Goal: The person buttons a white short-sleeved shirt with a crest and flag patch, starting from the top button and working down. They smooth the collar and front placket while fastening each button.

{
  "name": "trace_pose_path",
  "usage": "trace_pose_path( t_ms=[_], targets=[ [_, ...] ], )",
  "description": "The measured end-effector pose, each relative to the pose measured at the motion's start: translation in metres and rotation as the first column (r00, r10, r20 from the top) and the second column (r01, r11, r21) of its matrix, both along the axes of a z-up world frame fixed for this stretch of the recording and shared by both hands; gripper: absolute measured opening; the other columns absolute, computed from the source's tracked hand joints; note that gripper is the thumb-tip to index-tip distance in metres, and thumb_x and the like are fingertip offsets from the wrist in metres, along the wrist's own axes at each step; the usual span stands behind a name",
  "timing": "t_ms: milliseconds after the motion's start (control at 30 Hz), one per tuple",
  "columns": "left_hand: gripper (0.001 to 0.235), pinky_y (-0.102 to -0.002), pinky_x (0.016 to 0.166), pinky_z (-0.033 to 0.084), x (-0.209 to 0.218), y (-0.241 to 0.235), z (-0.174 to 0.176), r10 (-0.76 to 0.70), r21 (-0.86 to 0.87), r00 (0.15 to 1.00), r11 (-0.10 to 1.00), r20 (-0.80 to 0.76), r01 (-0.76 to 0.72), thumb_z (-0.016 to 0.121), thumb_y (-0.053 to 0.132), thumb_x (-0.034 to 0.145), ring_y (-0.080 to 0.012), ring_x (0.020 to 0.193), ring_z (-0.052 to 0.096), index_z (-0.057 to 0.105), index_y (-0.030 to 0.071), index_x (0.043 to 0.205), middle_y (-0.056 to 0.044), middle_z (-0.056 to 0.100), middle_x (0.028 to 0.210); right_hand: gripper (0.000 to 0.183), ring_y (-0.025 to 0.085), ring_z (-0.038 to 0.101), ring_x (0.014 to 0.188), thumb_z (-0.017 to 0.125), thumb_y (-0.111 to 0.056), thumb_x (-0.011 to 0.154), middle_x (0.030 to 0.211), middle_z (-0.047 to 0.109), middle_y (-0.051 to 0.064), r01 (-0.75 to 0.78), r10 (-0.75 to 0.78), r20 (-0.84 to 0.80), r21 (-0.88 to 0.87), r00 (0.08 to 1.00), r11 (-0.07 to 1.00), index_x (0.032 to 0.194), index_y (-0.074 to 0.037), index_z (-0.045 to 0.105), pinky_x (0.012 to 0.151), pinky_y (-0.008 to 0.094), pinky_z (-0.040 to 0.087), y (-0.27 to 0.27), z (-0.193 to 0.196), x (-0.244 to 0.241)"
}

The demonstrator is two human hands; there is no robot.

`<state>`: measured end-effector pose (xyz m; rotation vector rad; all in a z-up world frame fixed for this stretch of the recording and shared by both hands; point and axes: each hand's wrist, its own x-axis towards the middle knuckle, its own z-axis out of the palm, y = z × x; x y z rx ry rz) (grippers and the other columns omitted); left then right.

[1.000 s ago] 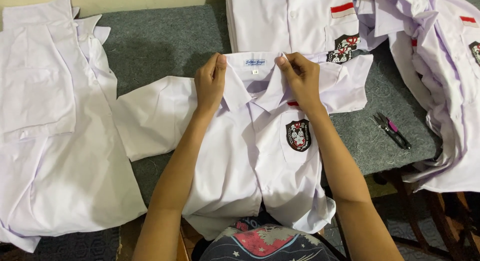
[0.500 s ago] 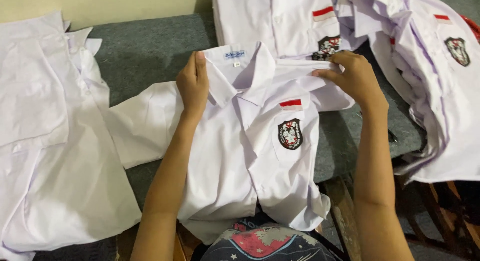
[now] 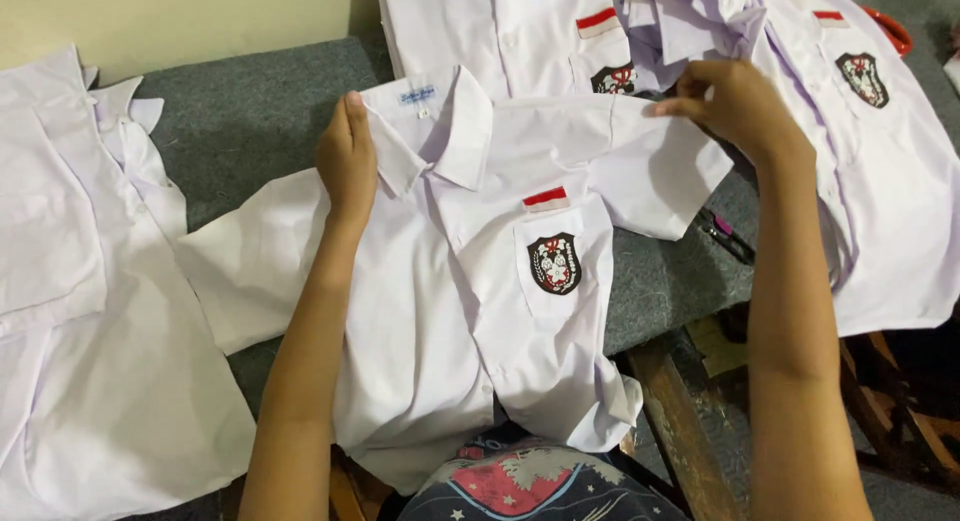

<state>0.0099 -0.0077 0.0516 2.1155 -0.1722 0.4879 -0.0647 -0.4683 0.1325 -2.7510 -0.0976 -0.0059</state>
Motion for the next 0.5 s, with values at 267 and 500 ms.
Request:
trace_pose_path(
  t_ms=[267, 500],
  targets=[
    [0.04, -0.044, 0.088, 0.045, -0.012, -0.019, 0.036, -0.087, 0.099, 0.908, 0.994, 0.411, 0.05, 0.034, 0.037, 0.111, -0.0311, 0.101, 0.055, 0.058, 0.005, 0.112, -0.012, 0.057, 0.109, 0.075, 0.031, 0.059, 0.111, 0.072, -0.049, 0.085, 0.128, 0.065, 0.013, 0.208, -0.212, -0.438, -0.057, 0.874, 0.976, 0.144, -0.008, 0.05, 0.085, 0.04, 0.044, 0.027, 0.003, -0.026],
    [0.036, -0.048, 0.092, 0.043, -0.014, -0.079, 0.044, -0.499, 0.653, 0.8, 0.734, 0.334, 0.185, 0.058, 0.042, 0.105, -0.0279, 0.126, 0.048, 0.063, 0.022, 0.135, 0.0, 0.056, 0.136, 0.05, 0.011, 0.032, 0.061, 0.079, -0.045, 0.093, 0.067, 0.037, -0.002, 0.223, -0.182, -0.17, 0.267, 0.969, 0.938, 0.073, -0.01, 0.049, 0.054, 0.032, 0.022, -0.012, -0.014, -0.043]
  ],
)
